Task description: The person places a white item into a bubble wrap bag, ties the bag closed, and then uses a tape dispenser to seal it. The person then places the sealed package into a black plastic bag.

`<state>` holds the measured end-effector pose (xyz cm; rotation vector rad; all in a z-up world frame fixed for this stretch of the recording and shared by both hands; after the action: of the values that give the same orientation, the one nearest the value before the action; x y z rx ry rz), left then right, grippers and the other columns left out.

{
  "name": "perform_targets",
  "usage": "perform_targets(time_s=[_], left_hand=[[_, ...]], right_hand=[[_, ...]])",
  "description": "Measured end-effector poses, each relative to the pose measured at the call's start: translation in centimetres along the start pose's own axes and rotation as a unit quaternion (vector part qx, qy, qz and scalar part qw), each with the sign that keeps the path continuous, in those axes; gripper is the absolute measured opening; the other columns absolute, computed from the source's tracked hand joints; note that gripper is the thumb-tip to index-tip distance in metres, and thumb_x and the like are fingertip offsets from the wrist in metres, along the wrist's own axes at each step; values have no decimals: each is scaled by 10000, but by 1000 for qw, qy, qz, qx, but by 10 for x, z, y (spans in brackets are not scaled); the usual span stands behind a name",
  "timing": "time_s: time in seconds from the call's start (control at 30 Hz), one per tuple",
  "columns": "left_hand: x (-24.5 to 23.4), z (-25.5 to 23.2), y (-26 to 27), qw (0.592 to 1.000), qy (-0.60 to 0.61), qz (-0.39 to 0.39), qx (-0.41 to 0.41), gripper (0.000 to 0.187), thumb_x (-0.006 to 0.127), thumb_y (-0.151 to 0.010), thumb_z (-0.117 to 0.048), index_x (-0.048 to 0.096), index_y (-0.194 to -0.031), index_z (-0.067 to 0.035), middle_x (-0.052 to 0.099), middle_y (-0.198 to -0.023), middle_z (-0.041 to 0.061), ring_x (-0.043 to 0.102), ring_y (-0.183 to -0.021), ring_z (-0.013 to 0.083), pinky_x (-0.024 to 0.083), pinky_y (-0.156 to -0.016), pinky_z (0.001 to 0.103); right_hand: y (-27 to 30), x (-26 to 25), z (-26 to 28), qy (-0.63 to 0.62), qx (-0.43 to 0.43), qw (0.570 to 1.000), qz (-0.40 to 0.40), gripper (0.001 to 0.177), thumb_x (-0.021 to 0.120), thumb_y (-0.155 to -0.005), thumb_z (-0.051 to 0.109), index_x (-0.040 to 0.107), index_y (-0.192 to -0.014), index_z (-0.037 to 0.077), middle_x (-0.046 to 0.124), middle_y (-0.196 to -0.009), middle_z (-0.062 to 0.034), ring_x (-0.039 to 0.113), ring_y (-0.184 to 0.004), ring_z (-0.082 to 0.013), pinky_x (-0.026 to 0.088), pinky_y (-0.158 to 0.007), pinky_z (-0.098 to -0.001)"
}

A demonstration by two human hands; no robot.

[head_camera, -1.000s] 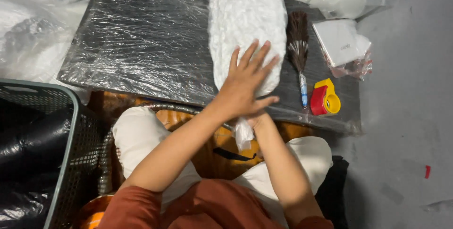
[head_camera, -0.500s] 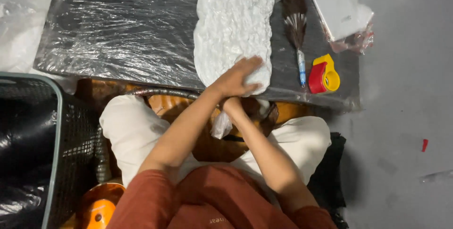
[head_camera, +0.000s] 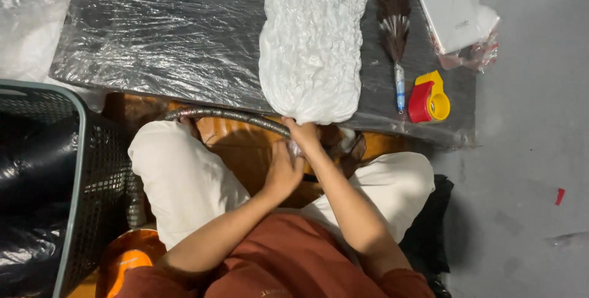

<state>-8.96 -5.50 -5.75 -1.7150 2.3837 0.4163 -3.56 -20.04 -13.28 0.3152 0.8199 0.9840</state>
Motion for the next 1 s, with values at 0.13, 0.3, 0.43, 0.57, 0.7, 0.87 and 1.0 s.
perform_targets(time_s=[0.13,0.3,0.43,0.57,0.7,0.87,1.0], left_hand=[[12,0,8,993,-102,54,-31,510,569,-953,-237,369,-1374,-31,436,-1315,209,505,-1286,453,523,-991,559],[-1,-13,4,990,-118,56,-50,404,503,-1014,-228,424,-1337,2,465,-1283,202,534,-1255,450,544,-963,538],[-6,-4,6,992,-58,49,-105,499,510,-1029,-469,443,-1243,-23,506,-1230,234,555,-1224,484,509,-990,567],[4,14,-4,987,-52,62,-139,446,493,-1042,-436,450,-1226,-32,537,-1212,209,588,-1213,452,508,-998,563],[7,27,-14,980,-56,40,-187,504,435,-1045,-502,524,-1160,-20,645,-1144,292,624,-1173,479,490,-993,589],[6,32,-18,978,-9,14,-210,566,348,-1065,-517,620,-1155,-29,719,-1051,289,663,-1126,457,522,-938,568],[-7,2,-9,971,99,-23,-215,571,428,-1044,-431,685,-1191,57,694,-1113,362,615,-1195,485,494,-989,576]], right_hand=[[24,-1,7,14,15,999,40,735,782,-735,567,689,-1218,21,752,-1070,-124,758,-952,-184,624,-618,-375],[51,-2,18,-64,3,993,98,757,801,-731,585,676,-1147,-35,694,-996,-140,695,-858,-204,511,-435,-329],[44,3,11,-154,-5,984,90,487,818,-708,538,672,-715,73,614,-688,-59,624,-612,-164,461,-443,-257],[31,12,-2,-179,3,979,101,472,834,-691,546,691,-685,97,605,-644,-51,620,-585,-166,479,-468,-266],[32,16,-3,-250,-14,960,122,375,805,-769,415,658,-780,70,533,-741,-4,587,-702,-127,475,-563,-229],[63,10,17,-331,-29,930,156,284,708,-858,289,614,-993,58,456,-990,-13,502,-998,-167,466,-905,-277],[98,-7,41,-344,-10,918,198,228,662,-909,181,618,-1105,75,466,-1108,-28,499,-1145,-186,418,-1085,-381]])
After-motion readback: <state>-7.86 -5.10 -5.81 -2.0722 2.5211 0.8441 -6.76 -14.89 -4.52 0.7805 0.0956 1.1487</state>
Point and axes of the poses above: each hand's wrist, its own y-axis away from the middle knuckle, its own x-axis out of the palm, z = x × y, the point moved 9 cm from there along -y, towards the middle knuckle
